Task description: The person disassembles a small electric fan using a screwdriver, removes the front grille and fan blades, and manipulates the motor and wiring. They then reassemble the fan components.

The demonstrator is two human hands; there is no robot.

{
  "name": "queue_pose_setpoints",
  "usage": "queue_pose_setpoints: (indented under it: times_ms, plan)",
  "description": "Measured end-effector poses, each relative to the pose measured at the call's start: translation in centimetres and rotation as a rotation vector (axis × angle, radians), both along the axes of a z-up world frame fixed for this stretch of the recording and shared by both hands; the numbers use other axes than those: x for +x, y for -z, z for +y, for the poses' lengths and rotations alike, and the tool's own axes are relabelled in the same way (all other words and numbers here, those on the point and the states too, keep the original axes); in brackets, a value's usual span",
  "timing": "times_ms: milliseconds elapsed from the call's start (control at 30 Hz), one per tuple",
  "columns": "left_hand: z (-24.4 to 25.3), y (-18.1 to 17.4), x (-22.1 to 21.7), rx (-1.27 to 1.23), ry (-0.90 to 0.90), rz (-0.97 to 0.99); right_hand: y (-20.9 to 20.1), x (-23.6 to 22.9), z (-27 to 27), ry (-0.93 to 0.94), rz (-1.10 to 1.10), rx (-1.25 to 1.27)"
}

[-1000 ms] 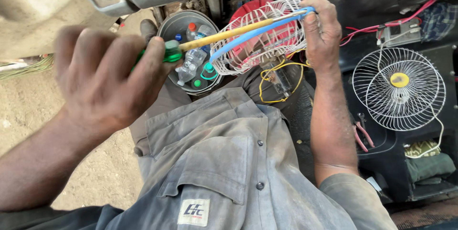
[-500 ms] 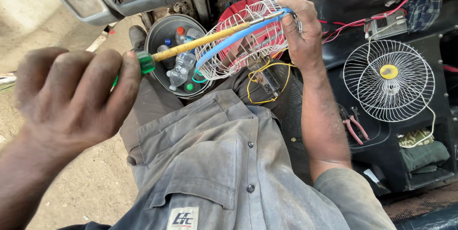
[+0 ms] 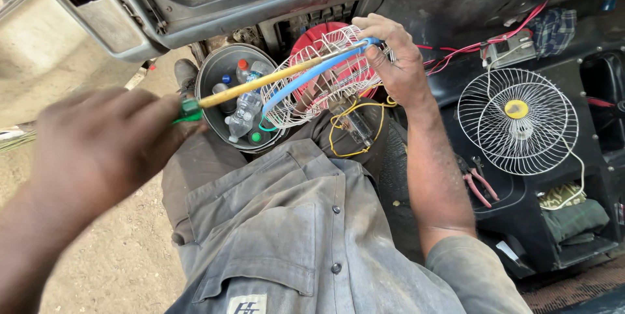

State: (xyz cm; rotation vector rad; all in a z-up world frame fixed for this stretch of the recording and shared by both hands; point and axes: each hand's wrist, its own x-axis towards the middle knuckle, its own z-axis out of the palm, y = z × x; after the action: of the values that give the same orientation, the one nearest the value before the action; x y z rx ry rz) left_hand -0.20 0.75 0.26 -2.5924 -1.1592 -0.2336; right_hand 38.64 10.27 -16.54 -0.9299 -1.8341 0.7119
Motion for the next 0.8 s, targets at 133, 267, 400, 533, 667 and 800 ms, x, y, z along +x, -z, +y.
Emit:
queue_pose_setpoints:
  times_ms: [133, 267, 400, 533, 667, 800]
  plan:
    - [0.4, -0.2, 0.9, -0.656, -0.551, -0.042, -0.2, 0.1, 0.2, -0.001, -0.062, -0.012]
    - [-0.2, 0.1, 0.4, -0.168, -0.207, 0.008, -0.2, -0.3, 0.1, -0.004, -0.041, -0.03]
    - [-0.4, 0.9, 0.0, 0.321, 0.064, 0.065, -0.2, -0.2, 0.3, -0.014, -0.02, -0.041]
    - [-0.2, 1.1, 0.5, 0.291, 0.085, 0.198, 0.2, -0.3, 0.4, -0.008, 0.016, -0.048]
    - [1.0, 1.6, 0.8, -1.081, -0.943, -0.145, 0.1, -0.6, 0.0, 0.006, 0.019, -0.039]
    - [1.0, 2.1, -0.2, -1.022, -0.821, -0.195, -0.4, -0.9, 0.3, 0.002, 0.006, -0.015]
